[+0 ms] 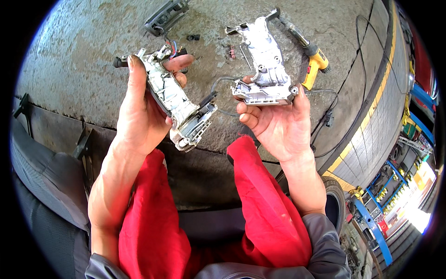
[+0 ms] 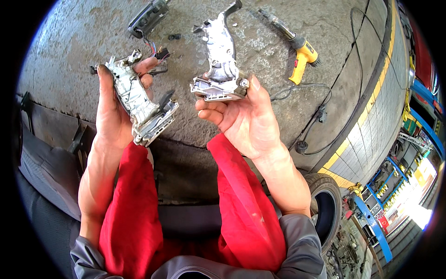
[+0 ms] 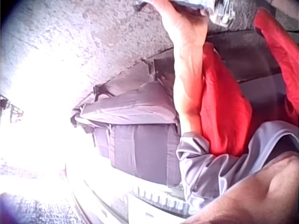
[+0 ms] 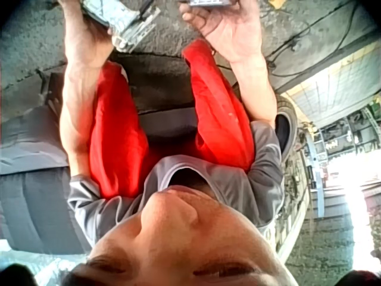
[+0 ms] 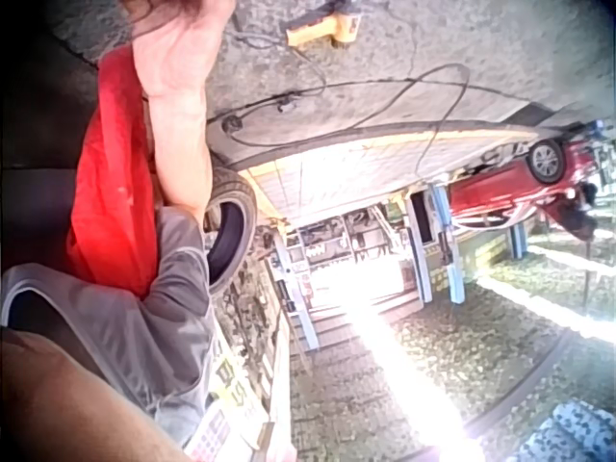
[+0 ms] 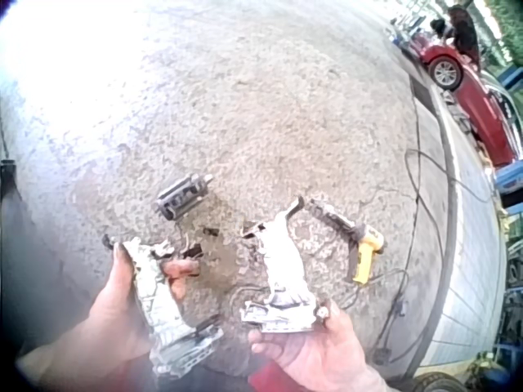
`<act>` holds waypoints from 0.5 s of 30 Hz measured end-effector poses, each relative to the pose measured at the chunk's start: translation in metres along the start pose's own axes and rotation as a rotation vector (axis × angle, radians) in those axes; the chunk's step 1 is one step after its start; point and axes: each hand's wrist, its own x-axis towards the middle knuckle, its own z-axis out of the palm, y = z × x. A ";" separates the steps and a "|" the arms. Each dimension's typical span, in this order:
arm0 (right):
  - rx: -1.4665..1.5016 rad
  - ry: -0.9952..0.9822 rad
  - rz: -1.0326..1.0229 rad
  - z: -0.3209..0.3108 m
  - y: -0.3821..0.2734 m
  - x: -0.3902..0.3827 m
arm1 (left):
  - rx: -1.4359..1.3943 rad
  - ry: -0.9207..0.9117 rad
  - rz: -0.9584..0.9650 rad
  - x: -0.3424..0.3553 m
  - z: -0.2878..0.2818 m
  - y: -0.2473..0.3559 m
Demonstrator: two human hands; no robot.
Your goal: The person uses a heat gun to soften adhesive on a car door handle assembly and removes the plastic cover. They then separate the internal metal mechanism from the cover and reassemble the parts.
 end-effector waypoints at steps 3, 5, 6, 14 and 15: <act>0.003 -0.056 -0.013 -0.002 -0.001 0.000 | -0.024 0.019 -0.006 0.000 0.001 0.000; 0.003 -0.070 -0.016 -0.002 0.000 0.001 | -0.012 -0.006 -0.004 -0.001 0.001 0.000; 0.004 -0.077 -0.017 -0.002 0.001 0.001 | -0.012 -0.011 -0.005 -0.001 0.001 0.001; -0.675 -0.015 -0.170 0.011 0.000 -0.010 | 0.290 -0.147 0.112 -0.003 -0.009 -0.005; -0.828 0.018 -0.201 0.013 -0.001 -0.010 | 0.288 -0.179 0.102 -0.003 -0.011 -0.006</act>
